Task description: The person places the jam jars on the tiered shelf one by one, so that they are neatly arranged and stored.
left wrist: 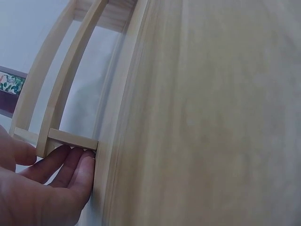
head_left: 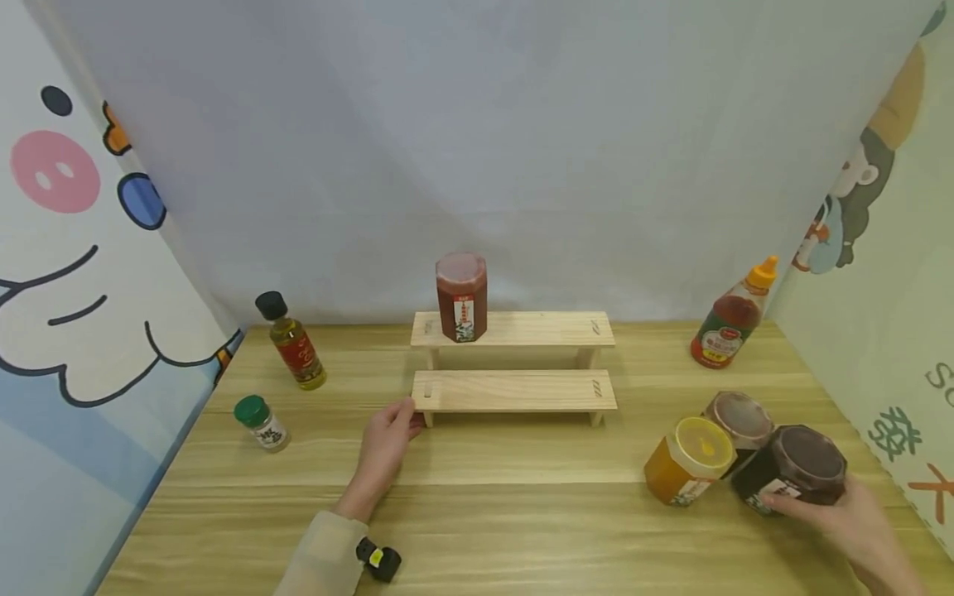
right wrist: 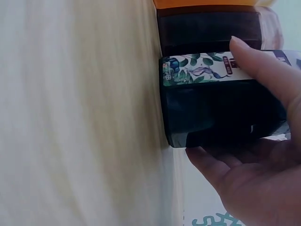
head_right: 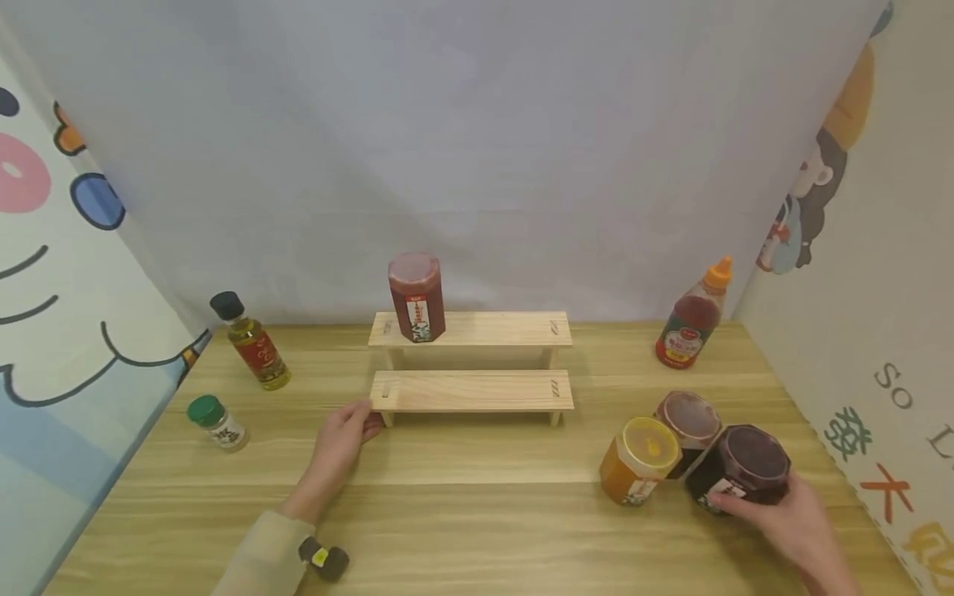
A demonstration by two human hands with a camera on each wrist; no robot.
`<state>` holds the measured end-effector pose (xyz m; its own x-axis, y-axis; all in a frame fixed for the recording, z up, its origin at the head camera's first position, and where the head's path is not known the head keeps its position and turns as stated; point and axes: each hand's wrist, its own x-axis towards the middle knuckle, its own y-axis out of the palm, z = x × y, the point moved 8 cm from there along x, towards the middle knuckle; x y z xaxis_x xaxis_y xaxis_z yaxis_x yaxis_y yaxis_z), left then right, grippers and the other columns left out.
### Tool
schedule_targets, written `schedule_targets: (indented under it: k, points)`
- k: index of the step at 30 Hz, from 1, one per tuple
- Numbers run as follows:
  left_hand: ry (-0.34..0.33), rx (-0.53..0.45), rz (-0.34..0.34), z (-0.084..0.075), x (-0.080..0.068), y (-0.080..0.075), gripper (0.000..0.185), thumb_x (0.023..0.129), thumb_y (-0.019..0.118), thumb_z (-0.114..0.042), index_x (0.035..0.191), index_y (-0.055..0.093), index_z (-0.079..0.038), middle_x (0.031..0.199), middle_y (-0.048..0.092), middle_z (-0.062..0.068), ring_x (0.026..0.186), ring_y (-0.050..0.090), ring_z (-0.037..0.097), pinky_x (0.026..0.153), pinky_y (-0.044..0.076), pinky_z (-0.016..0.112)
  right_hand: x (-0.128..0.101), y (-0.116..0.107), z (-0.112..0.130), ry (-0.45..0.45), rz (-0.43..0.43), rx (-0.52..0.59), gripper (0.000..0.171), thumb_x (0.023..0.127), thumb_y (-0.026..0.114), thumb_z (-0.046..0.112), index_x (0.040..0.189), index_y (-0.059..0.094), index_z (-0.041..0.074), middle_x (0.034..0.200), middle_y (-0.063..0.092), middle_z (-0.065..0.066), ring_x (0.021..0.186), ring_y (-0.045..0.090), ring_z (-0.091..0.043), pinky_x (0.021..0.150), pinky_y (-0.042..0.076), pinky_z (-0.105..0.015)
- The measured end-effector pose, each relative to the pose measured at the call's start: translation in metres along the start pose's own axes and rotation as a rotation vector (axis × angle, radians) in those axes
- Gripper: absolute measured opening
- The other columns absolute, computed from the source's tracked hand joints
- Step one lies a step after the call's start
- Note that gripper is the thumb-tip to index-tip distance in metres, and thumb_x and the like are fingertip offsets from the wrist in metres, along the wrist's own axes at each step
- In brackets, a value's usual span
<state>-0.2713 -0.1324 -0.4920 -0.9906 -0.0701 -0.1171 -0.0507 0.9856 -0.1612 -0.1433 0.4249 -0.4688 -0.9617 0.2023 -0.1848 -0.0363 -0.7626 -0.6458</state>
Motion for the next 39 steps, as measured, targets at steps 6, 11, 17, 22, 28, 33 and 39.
schedule_targets:
  k: [6, 11, 17, 22, 28, 33, 39]
  points:
    - [0.002, -0.012, -0.003, 0.000, 0.000, -0.002, 0.046, 0.104, 0.043, -0.027, 0.127, 0.053, 0.011, 0.120, 0.056, 0.025, 0.107, 0.058, 0.034, 0.090, 0.052, 0.034, 0.001, 0.001, 0.003, -0.018, -0.001, -0.003, 0.079, 0.082, 0.078, 0.031, 0.136, 0.037, -0.008, 0.122, 0.054, -0.025, 0.084, 0.048, 0.012, 0.067, 0.046, -0.013]
    - [0.007, -0.003, -0.008, 0.000, -0.001, -0.003, 0.044, 0.104, 0.043, -0.026, 0.126, 0.054, 0.011, 0.121, 0.056, 0.025, 0.106, 0.059, 0.034, 0.089, 0.053, 0.035, 0.002, -0.001, 0.001, 0.022, -0.022, -0.027, 0.082, 0.080, 0.079, 0.035, 0.136, 0.038, -0.008, 0.125, 0.052, -0.029, 0.093, 0.057, -0.009, 0.075, 0.049, -0.029]
    - [0.016, 0.006, -0.028, 0.000, -0.001, -0.003, 0.042, 0.104, 0.043, -0.024, 0.124, 0.057, 0.010, 0.120, 0.057, 0.025, 0.103, 0.061, 0.032, 0.086, 0.054, 0.035, 0.001, -0.003, -0.001, 0.078, -0.039, -0.013, 0.083, 0.079, 0.077, 0.043, 0.135, 0.042, -0.008, 0.124, 0.053, -0.029, 0.103, 0.056, -0.040, 0.077, 0.051, -0.046]
    - [0.014, -0.012, -0.048, -0.001, 0.000, -0.005, 0.040, 0.104, 0.043, -0.022, 0.121, 0.059, 0.011, 0.117, 0.059, 0.025, 0.101, 0.062, 0.032, 0.086, 0.054, 0.034, 0.003, -0.007, 0.001, 0.080, -0.096, -0.009, 0.077, 0.076, 0.081, 0.042, 0.128, 0.051, -0.006, 0.110, 0.064, -0.011, 0.081, 0.054, 0.001, 0.067, 0.047, -0.024]
    - [0.010, -0.007, -0.030, -0.001, 0.000, -0.005, 0.042, 0.103, 0.044, -0.025, 0.123, 0.058, 0.009, 0.120, 0.058, 0.024, 0.103, 0.061, 0.032, 0.087, 0.054, 0.035, -0.002, -0.017, 0.009, -0.002, -0.143, 0.100, 0.063, 0.078, 0.081, 0.029, 0.129, 0.055, 0.003, 0.098, 0.060, 0.024, 0.083, 0.053, 0.009, 0.071, 0.050, -0.018]
    - [0.006, -0.004, -0.023, -0.002, -0.001, -0.004, 0.041, 0.103, 0.044, -0.025, 0.123, 0.058, 0.009, 0.117, 0.059, 0.022, 0.103, 0.061, 0.032, 0.087, 0.054, 0.035, -0.004, -0.036, 0.028, -0.117, -0.259, 0.206, 0.056, 0.079, 0.080, 0.011, 0.128, 0.056, 0.022, 0.098, 0.053, 0.032, 0.084, 0.050, 0.014, 0.073, 0.049, -0.011]
    - [0.007, -0.003, -0.016, -0.002, -0.001, -0.003, 0.042, 0.103, 0.044, -0.025, 0.124, 0.057, 0.009, 0.119, 0.058, 0.024, 0.104, 0.061, 0.032, 0.087, 0.054, 0.035, -0.006, -0.064, 0.072, -0.454, -0.297, 0.391, 0.063, 0.071, 0.068, -0.025, 0.121, 0.063, 0.014, 0.096, 0.063, 0.013, 0.083, 0.058, 0.001, 0.070, 0.046, -0.006]
